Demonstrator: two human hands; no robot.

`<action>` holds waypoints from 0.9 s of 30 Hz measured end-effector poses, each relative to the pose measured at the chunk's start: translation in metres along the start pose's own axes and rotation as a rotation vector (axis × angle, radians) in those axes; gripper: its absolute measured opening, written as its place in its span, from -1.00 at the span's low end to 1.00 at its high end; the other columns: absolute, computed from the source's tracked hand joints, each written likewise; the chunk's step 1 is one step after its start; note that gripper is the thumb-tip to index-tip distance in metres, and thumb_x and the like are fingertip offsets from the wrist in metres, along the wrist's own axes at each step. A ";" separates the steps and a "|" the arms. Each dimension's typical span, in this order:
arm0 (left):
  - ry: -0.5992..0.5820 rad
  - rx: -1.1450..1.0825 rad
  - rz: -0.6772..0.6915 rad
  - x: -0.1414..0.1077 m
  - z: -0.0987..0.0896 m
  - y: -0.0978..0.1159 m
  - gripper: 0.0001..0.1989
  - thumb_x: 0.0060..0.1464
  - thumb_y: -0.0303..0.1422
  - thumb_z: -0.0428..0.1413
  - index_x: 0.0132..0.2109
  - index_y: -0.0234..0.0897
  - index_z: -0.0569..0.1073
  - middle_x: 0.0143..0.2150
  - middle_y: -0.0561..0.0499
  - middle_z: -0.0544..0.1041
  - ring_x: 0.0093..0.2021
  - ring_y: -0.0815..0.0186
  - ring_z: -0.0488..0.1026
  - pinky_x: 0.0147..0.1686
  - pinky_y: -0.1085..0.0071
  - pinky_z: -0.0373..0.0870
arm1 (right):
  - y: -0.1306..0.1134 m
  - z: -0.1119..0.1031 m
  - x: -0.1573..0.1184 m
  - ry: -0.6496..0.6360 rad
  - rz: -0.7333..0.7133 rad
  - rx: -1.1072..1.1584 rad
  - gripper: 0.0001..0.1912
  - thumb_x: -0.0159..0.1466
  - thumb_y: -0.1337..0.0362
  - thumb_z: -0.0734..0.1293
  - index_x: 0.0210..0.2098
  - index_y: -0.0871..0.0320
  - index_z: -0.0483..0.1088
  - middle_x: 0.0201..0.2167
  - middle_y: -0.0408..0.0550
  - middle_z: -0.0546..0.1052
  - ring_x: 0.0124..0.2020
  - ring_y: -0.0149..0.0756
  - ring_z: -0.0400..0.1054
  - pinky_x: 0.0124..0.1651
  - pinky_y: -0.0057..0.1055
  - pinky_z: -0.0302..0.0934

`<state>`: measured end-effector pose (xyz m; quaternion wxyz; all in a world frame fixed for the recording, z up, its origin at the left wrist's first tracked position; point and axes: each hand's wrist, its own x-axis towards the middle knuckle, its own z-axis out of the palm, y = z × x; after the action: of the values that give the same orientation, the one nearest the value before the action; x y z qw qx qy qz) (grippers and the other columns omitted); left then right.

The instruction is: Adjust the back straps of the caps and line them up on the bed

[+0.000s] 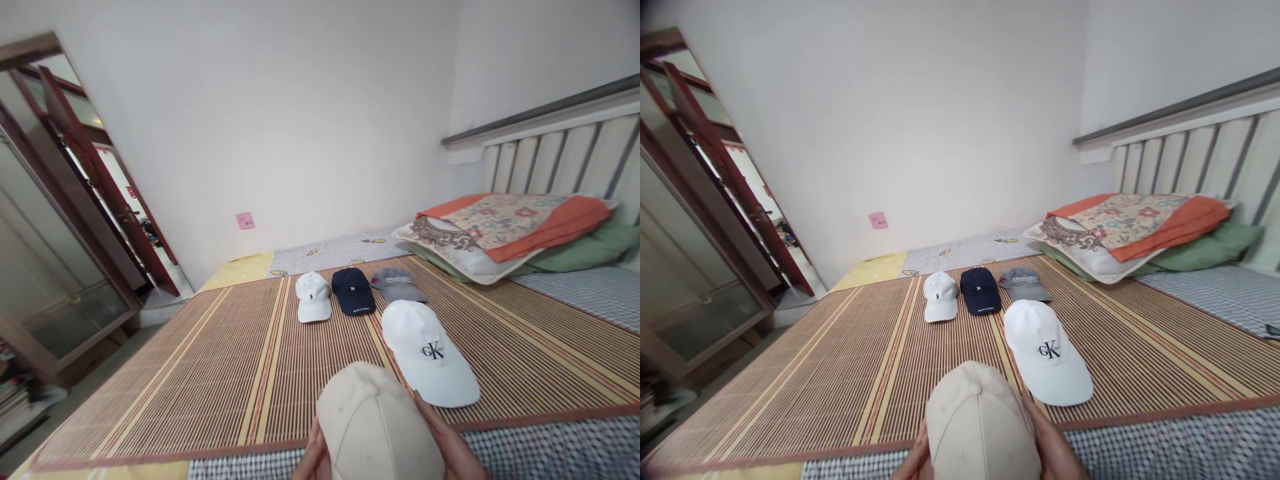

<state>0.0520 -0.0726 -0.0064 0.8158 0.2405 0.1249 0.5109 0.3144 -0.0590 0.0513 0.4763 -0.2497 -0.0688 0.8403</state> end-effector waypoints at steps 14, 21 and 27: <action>-0.166 -0.005 0.005 0.033 0.003 0.006 -0.56 0.45 -0.27 -0.12 0.26 -0.06 0.54 0.39 -0.03 0.44 0.51 0.10 0.12 0.52 0.10 -0.25 | 0.009 -0.009 0.012 0.008 -0.137 0.025 -0.55 0.04 0.11 0.65 -0.10 0.10 0.68 -0.05 0.03 0.73 0.21 0.11 0.48 0.35 -0.05 0.26; -0.030 -0.042 0.051 0.081 -0.008 0.033 -0.64 0.41 -0.43 -0.01 0.14 -0.07 0.62 0.19 -0.03 0.64 0.29 0.16 0.48 0.43 0.13 0.13 | -0.018 -0.013 0.074 0.059 -0.311 -0.055 -0.51 -0.10 0.09 0.72 -0.20 0.10 0.68 -0.15 -0.01 0.75 0.12 0.13 0.52 0.24 -0.13 0.37; -0.062 -0.029 0.072 0.133 -0.044 0.058 -0.56 0.40 -0.47 0.01 0.29 0.00 0.49 0.15 -0.01 0.67 0.12 0.28 0.60 0.41 0.23 0.16 | -0.045 -0.014 0.129 0.008 -0.321 -0.130 -0.58 -0.03 0.06 0.69 -0.24 0.11 0.67 -0.17 0.00 0.75 0.10 0.13 0.54 0.18 -0.10 0.42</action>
<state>0.0469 0.0786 -0.0083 0.8037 0.2488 0.0836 0.5340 0.3015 0.0712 0.0099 0.5875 -0.2692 -0.1603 0.7461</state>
